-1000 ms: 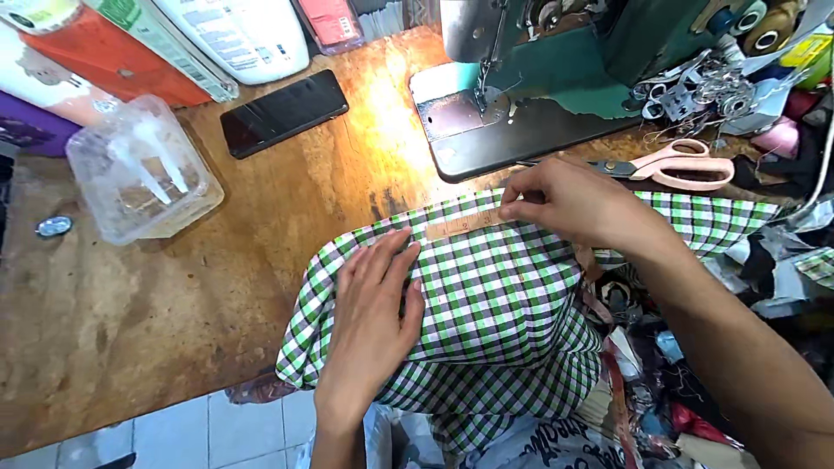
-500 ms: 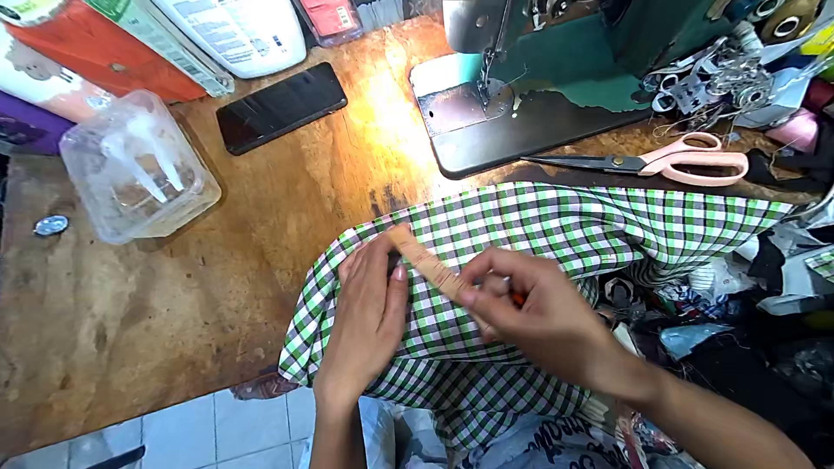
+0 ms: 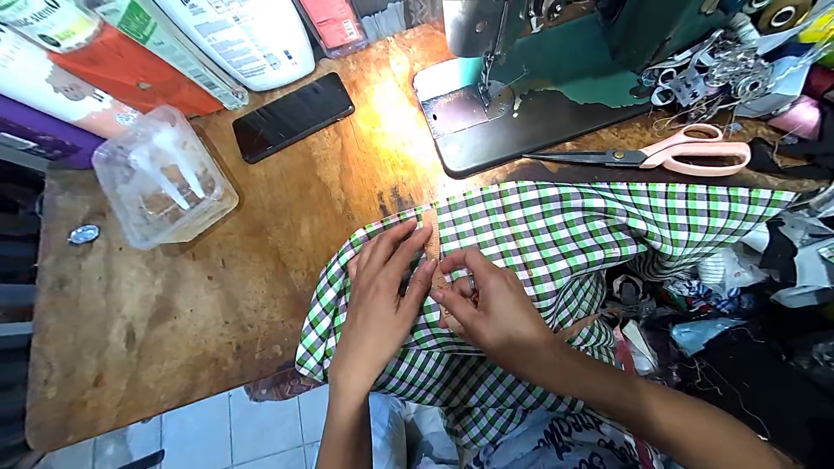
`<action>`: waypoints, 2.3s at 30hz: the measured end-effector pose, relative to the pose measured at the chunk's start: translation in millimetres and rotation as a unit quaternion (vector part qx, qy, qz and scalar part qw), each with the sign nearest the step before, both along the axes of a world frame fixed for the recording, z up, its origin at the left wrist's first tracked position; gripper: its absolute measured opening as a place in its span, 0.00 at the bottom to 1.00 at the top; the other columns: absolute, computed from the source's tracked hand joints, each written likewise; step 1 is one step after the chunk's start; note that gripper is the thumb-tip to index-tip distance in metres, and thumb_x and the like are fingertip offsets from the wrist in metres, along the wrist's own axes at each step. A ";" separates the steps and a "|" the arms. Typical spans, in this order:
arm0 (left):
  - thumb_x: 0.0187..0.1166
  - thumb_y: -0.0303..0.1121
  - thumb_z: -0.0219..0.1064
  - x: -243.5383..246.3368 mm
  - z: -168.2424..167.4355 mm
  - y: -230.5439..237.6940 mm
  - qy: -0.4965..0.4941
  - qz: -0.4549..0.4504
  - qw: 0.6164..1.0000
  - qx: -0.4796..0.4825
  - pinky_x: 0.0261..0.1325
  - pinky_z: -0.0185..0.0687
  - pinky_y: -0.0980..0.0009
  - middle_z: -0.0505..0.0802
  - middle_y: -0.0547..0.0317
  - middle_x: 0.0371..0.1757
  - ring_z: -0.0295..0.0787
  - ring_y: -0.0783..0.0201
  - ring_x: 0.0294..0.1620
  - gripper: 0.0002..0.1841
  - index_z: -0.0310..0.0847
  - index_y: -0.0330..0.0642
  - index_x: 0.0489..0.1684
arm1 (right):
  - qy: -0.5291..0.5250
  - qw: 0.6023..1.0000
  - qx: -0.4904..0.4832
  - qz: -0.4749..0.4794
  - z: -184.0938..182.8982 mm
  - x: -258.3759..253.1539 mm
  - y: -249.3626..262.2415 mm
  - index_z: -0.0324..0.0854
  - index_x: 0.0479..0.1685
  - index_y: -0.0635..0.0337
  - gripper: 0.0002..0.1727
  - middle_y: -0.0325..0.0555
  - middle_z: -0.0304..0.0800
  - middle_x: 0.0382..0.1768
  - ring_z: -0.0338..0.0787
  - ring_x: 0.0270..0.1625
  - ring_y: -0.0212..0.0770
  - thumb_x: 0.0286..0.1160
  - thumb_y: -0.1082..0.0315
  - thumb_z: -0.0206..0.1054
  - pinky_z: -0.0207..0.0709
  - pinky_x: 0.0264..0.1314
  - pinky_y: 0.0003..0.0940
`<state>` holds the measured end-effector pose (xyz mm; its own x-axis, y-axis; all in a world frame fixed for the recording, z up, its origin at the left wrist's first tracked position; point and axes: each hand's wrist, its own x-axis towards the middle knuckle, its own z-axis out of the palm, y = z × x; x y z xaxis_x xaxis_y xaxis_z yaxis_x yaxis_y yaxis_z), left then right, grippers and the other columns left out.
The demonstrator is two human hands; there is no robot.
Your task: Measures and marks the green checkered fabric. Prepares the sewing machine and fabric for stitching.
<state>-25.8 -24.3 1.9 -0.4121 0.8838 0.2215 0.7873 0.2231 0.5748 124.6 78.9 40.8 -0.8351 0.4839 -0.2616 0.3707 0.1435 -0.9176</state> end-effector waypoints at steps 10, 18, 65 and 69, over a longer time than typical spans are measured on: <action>0.88 0.50 0.53 2.5 -0.6 5.1 0.051 0.015 0.998 -0.023 0.79 0.56 0.36 0.81 0.52 0.80 0.72 0.47 0.82 0.28 0.79 0.40 0.75 | -0.009 0.998 -0.050 0.034 6.4 13.2 1.8 0.70 0.79 0.61 0.23 0.39 0.86 0.37 0.81 0.24 0.23 0.89 0.62 0.60 0.77 0.28 0.17; 0.85 0.52 0.57 -2.0 -3.3 2.4 0.059 -0.004 0.998 -0.024 0.81 0.53 0.35 0.82 0.50 0.79 0.71 0.47 0.84 0.29 0.80 0.39 0.74 | 0.093 0.995 -0.027 0.025 -6.3 37.7 -32.2 0.76 0.72 0.65 0.19 0.46 0.87 0.47 0.84 0.25 0.24 0.85 0.71 0.61 0.82 0.27 0.18; 0.70 0.58 0.66 -19.3 15.6 -9.5 0.024 -0.113 0.987 -0.107 0.83 0.49 0.38 0.67 0.55 0.90 0.59 0.50 0.90 0.45 0.63 0.43 0.89 | 0.080 0.929 0.313 0.178 24.5 37.9 36.8 0.93 0.51 0.51 0.14 0.37 0.89 0.47 0.87 0.42 0.25 0.70 0.72 0.67 0.81 0.41 0.17; 0.68 0.58 0.68 -19.7 18.7 -9.2 0.022 -0.118 0.986 -0.117 0.83 0.48 0.37 0.66 0.55 0.91 0.58 0.50 0.90 0.47 0.62 0.43 0.90 | 0.120 0.921 0.354 0.108 9.3 16.9 28.4 0.94 0.47 0.56 0.09 0.45 0.87 0.48 0.86 0.41 0.28 0.73 0.71 0.70 0.80 0.42 0.16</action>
